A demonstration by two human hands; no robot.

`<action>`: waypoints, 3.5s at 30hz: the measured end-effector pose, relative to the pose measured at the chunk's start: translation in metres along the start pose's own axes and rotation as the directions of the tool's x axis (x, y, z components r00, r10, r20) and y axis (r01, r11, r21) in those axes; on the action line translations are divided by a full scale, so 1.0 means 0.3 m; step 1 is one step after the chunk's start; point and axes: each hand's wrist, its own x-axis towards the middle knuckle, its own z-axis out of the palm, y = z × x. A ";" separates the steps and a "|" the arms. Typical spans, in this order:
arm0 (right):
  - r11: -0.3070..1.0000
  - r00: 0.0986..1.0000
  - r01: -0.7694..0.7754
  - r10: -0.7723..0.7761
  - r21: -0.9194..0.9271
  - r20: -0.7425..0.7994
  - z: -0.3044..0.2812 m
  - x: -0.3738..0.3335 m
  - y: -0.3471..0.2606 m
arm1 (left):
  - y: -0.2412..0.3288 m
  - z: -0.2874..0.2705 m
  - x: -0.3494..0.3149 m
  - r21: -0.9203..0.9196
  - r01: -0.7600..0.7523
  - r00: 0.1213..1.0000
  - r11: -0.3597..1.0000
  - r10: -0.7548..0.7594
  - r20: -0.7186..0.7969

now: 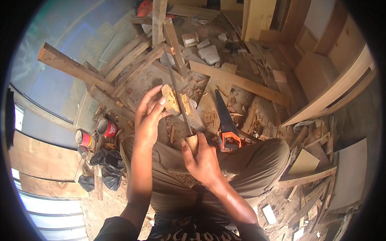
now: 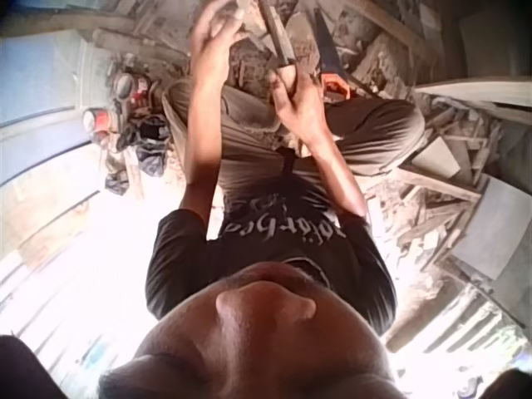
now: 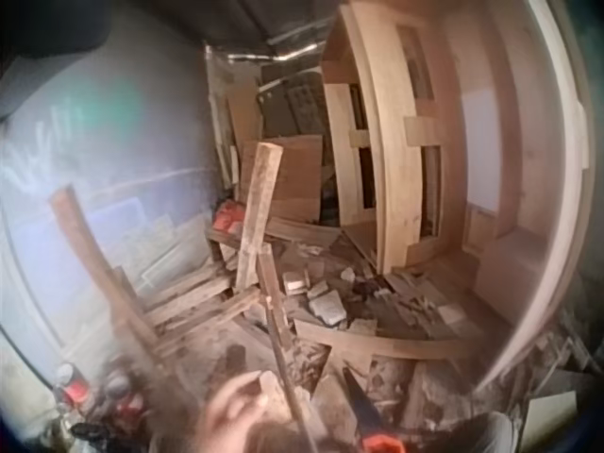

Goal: The person uses a chisel to carve a small wooden block, then uses a hammer to drive nails into a wooden frame. The person repeatedly hammers nails into the frame and adjusts the wood pieces.

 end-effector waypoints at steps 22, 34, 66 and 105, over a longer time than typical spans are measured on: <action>0.961 0.939 0.275 -0.273 -0.024 -0.209 0.008 -0.035 -0.045 | -0.002 0.042 -0.026 -0.166 0.035 0.993 0.985 -0.054 -0.106; 0.993 0.997 -0.039 0.031 0.112 0.068 -0.026 -0.005 -0.017 | -0.010 0.049 -0.045 -0.071 -0.078 0.992 0.994 0.070 -0.102; 0.967 0.945 0.253 -0.240 0.032 -0.223 -0.050 -0.055 -0.076 | -0.006 0.087 -0.081 -0.049 -0.040 0.976 0.998 0.028 -0.218; 0.984 0.979 0.172 -0.165 0.055 -0.116 -0.124 -0.154 -0.124 | 0.010 0.089 -0.195 0.067 0.021 0.986 0.998 -0.010 -0.165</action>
